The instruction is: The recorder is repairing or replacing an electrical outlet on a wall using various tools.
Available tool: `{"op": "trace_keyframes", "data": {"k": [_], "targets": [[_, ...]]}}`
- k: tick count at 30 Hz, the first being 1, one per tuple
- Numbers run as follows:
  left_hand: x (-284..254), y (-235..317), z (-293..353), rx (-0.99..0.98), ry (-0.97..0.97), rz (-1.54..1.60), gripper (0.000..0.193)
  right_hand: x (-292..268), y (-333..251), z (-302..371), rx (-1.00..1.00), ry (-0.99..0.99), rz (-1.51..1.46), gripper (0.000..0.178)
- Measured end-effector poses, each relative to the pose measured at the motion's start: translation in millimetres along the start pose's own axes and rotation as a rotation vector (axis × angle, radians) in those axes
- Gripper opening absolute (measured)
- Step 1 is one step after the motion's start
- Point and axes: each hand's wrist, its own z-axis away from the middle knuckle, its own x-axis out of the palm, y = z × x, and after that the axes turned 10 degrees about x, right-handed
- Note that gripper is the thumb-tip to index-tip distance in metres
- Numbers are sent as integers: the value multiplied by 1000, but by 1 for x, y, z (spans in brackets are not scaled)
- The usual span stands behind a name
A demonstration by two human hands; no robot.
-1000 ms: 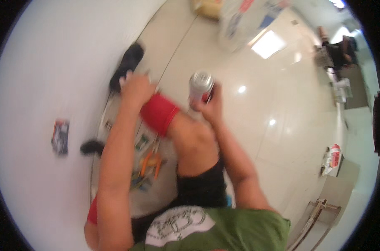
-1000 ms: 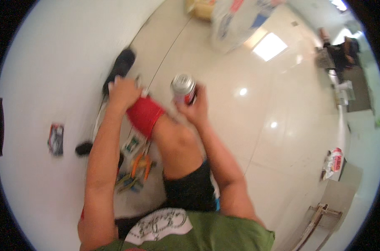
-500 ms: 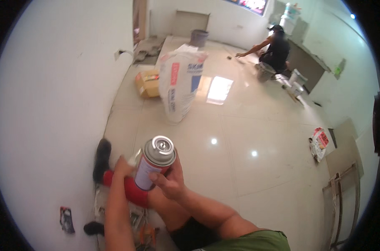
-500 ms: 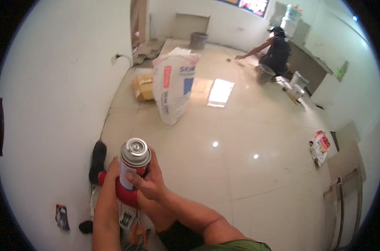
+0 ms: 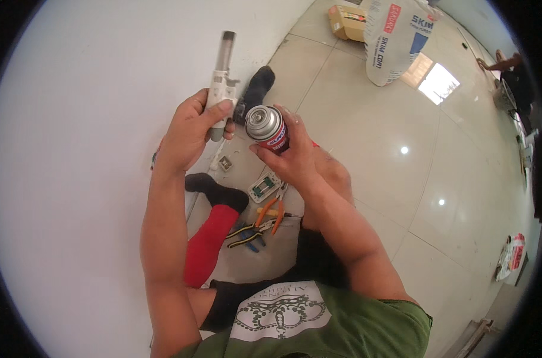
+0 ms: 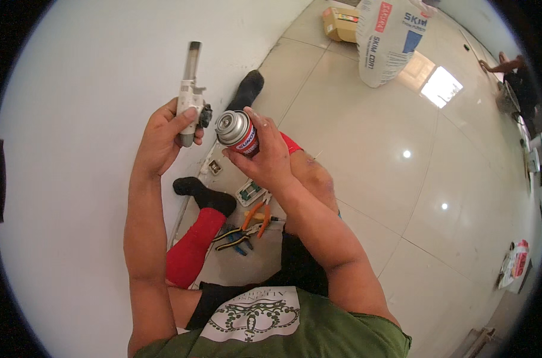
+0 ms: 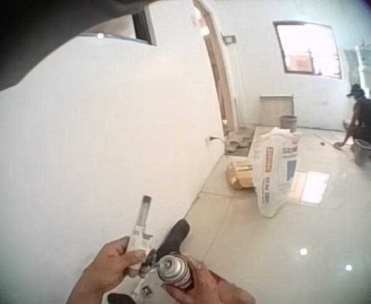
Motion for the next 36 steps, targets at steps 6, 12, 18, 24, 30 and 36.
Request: {"op": "trace_keyframes", "data": {"k": [6, 12, 18, 24, 30, 36], "targets": [[-9, 2, 25, -102, -35, -308, 33, 3, -5, 11, -28, -160, 8, 85], [-11, -4, 28, -107, -48, -392, 36, 1, 3, 14, 155, -361, -53, 85], [1, 5, 17, -255, -3, -540, 40, -2, -2, 12, 305, -498, -194, 89], [28, 21, 10, -331, -19, -850, 47, -3, 1, 13, 395, -615, -107, 84], [21, 17, 3, -434, -141, -825, 39, 3, 8, 20, 396, -660, -182, 78], [0, 8, 5, -442, -77, -680, 37, 4, 5, 16, 436, -678, -213, 75]]}}
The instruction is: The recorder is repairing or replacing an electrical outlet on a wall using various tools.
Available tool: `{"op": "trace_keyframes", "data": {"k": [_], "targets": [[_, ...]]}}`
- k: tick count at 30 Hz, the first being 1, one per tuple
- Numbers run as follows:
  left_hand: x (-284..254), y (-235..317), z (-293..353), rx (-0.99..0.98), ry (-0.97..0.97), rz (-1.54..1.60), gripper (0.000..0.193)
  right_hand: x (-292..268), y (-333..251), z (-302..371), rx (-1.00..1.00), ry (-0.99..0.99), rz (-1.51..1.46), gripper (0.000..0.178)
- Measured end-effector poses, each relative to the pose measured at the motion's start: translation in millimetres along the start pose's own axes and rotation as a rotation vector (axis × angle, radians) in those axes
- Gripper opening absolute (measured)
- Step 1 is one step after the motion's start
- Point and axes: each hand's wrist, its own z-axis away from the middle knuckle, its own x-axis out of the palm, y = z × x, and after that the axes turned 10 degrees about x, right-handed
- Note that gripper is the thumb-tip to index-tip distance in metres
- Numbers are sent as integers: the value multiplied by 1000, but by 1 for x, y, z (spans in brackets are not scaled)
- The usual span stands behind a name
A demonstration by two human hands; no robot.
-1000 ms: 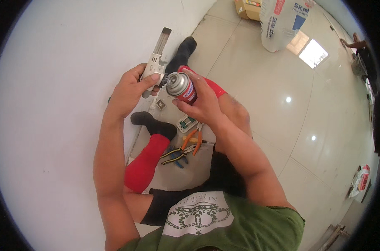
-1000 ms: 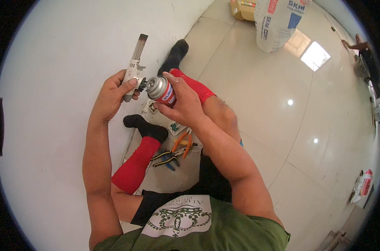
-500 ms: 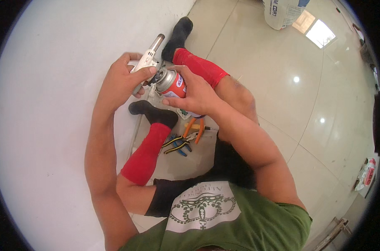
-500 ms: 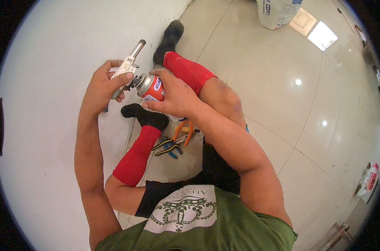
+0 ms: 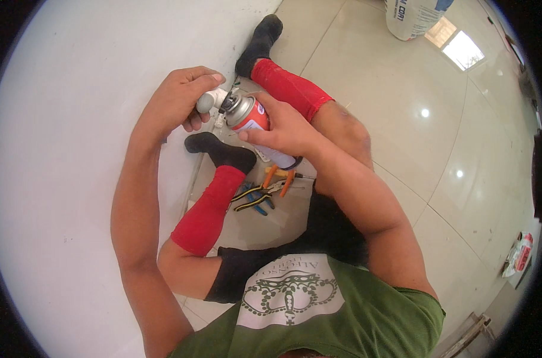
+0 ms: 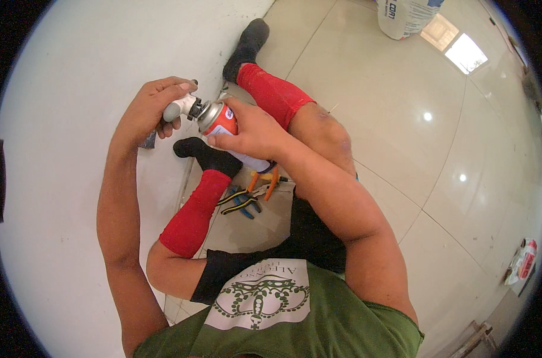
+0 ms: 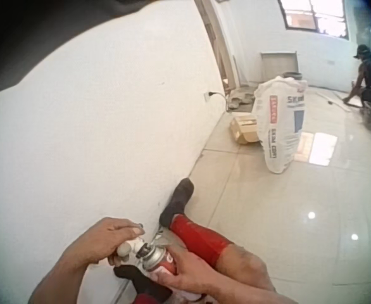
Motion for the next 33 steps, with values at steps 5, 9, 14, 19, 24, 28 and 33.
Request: {"op": "trace_keyframes", "data": {"k": [5, 9, 14, 19, 24, 28, 33], "targets": [[0, -1, -1, 37, 81, 52, 37, -2, 7, -3, -2, -14, -136, 72], [1, 6, 0, 56, 95, -44, 38, 0, 10, -5, -15, -123, -309, 69], [3, 13, -4, 58, 76, -121, 41, -1, 8, -4, 24, -174, -342, 66], [2, 9, -13, -7, -10, -200, 51, 3, 10, -2, -17, -114, -349, 62], [18, 15, -12, -36, 13, -250, 55, 4, 2, 8, 41, -40, -186, 61], [28, 9, -13, -43, 23, -255, 53, 2, 2, 12, 15, 135, 88, 62], [34, -14, -15, -36, -25, -138, 50, 0, 7, 18, 90, 82, 139, 62]]}}
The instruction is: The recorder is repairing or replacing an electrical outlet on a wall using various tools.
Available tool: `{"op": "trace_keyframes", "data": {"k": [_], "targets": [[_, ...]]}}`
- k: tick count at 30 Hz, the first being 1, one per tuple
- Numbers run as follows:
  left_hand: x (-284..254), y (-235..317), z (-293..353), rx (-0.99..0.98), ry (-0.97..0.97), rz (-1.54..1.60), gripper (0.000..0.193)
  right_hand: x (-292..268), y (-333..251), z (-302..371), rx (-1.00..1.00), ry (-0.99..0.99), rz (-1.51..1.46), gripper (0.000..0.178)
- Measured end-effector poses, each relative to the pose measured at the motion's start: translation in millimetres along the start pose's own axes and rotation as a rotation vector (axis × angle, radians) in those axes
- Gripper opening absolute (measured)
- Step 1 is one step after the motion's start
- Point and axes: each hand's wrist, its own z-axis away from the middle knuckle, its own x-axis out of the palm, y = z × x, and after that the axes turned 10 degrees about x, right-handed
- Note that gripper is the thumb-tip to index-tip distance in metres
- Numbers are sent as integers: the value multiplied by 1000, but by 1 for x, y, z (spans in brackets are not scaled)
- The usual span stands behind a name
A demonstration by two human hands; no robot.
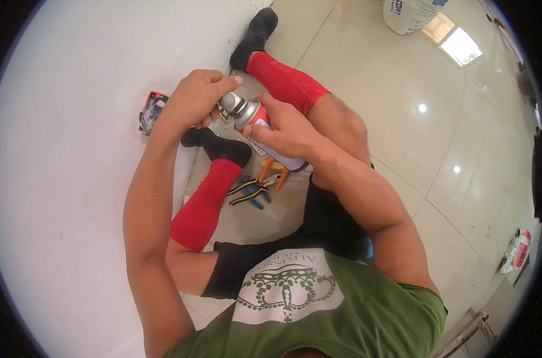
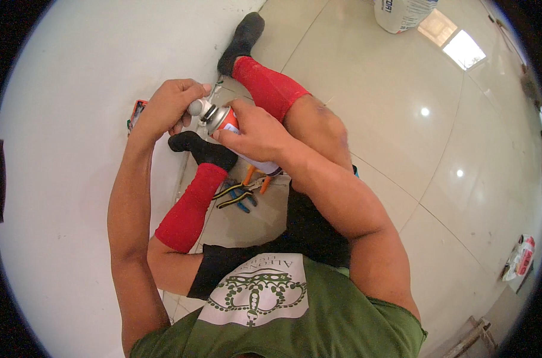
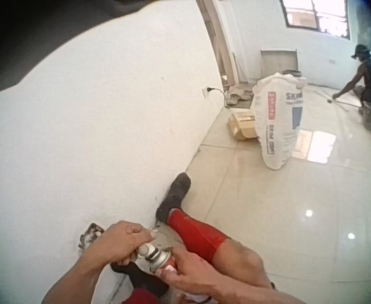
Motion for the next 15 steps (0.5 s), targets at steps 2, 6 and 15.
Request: {"op": "trace_keyframes", "data": {"k": [2, 6, 15], "targets": [[4, -8, 1, -19, -14, -7, 49, 2, -2, 2, 10, -24, 28, 62], [8, -26, 1, -88, -9, 111, 48, 12, -6, 2, 50, 10, 155, 63], [-4, -23, 21, 87, -20, 181, 38, 21, 11, -2, -60, -93, -106, 69]]}}
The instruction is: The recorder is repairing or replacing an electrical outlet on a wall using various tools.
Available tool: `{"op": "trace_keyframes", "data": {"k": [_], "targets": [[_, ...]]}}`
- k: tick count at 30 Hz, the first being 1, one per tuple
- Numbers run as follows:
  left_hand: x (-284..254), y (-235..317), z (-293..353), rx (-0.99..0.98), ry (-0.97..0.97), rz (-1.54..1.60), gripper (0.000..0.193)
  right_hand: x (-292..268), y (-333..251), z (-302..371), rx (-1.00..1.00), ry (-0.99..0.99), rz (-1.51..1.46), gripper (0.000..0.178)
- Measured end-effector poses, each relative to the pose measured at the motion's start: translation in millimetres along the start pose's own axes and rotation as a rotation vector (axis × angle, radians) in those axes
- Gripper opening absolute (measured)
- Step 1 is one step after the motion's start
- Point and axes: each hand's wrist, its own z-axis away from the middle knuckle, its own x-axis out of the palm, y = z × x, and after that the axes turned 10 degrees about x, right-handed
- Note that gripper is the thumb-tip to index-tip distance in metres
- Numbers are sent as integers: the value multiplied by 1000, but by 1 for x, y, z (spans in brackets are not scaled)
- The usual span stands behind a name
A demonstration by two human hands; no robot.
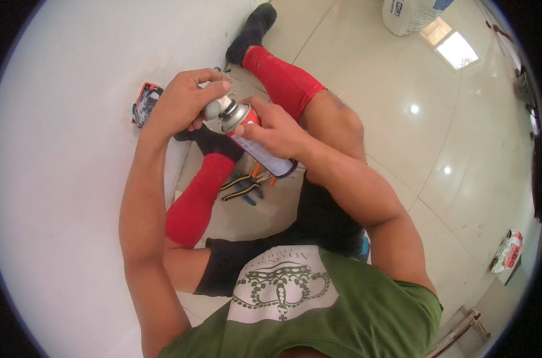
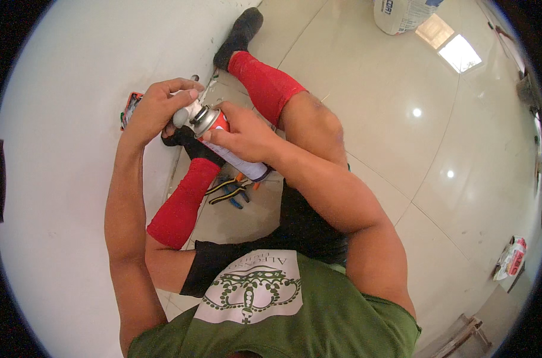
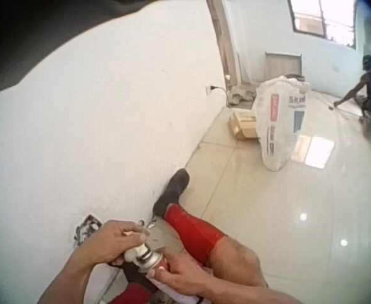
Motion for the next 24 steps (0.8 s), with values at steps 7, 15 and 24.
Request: {"op": "trace_keyframes", "data": {"k": [7, 15, 24], "targets": [[17, 4, 20, 238, 356, 30, 52, -4, -20, -9, -297, 395, 178, 73], [33, -13, 38, 384, 443, 186, 49, -10, -34, 1, -508, 671, 472, 81], [40, -20, 55, 374, 439, 329, 40, -7, -51, 30, -472, 545, 489, 80]]}}
